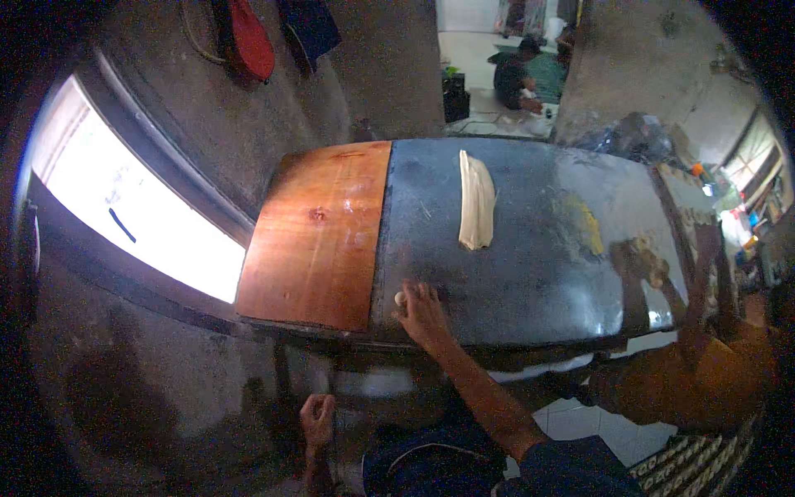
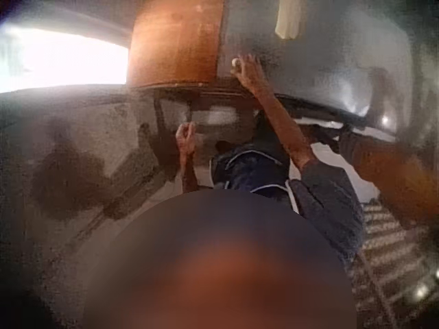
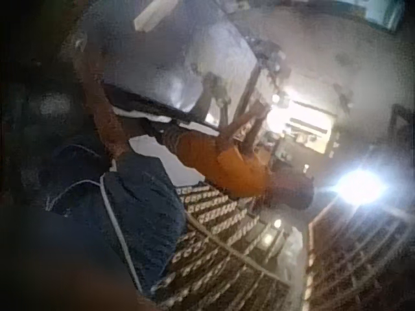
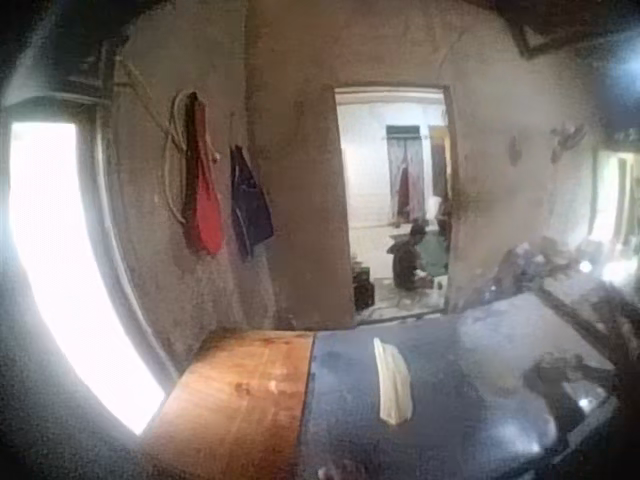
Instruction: The person tears small pieces from a long strip of dough, rolls them into balls, and places them on a wooden board. Later, the person shapes the dough balls into rings and places them on a floured tray. Another person works alongside, also shaping dough.
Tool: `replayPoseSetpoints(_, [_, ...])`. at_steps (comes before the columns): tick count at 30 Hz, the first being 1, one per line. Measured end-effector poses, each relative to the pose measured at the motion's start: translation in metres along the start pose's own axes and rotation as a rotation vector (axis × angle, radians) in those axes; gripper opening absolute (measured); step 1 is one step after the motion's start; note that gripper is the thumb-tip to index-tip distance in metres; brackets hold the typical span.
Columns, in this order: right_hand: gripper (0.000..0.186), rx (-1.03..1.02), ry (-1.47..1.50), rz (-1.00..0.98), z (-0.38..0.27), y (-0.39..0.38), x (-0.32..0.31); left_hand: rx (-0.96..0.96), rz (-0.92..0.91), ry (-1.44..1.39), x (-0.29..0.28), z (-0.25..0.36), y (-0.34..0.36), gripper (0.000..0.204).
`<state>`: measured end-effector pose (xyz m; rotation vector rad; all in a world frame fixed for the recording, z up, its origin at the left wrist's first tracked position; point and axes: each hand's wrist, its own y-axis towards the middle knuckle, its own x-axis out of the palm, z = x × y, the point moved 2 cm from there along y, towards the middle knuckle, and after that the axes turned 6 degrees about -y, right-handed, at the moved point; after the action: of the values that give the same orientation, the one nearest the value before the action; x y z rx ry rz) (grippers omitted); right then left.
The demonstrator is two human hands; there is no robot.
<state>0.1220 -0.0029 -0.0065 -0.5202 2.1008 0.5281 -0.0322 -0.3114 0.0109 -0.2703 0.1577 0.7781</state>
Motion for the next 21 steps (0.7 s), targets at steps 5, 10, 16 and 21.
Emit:
replayPoseSetpoints(5, [0.047, -0.276, -0.024, -0.024, 0.022, 0.016, 0.034, 0.110, -0.156, 0.196, 0.080, 0.028, -0.013, 0.019])
replayPoseSetpoints(10, [0.038, -0.307, 0.250, -0.138, 0.004, 0.036, -0.003, 0.081, -0.151, 0.242, 0.097, 0.024, -0.032, 0.016])
replayPoseSetpoints(16, [0.052, -0.716, 0.450, 0.200, -0.095, 0.058, -0.049, 0.058, -0.145, 0.183, 0.103, 0.025, 0.011, 0.017])
replayPoseSetpoints(21, [0.063, -0.334, 0.131, -0.021, -0.019, 0.024, -0.003, 0.130, -0.320, 0.114, 0.093, 0.038, 0.056, 0.016])
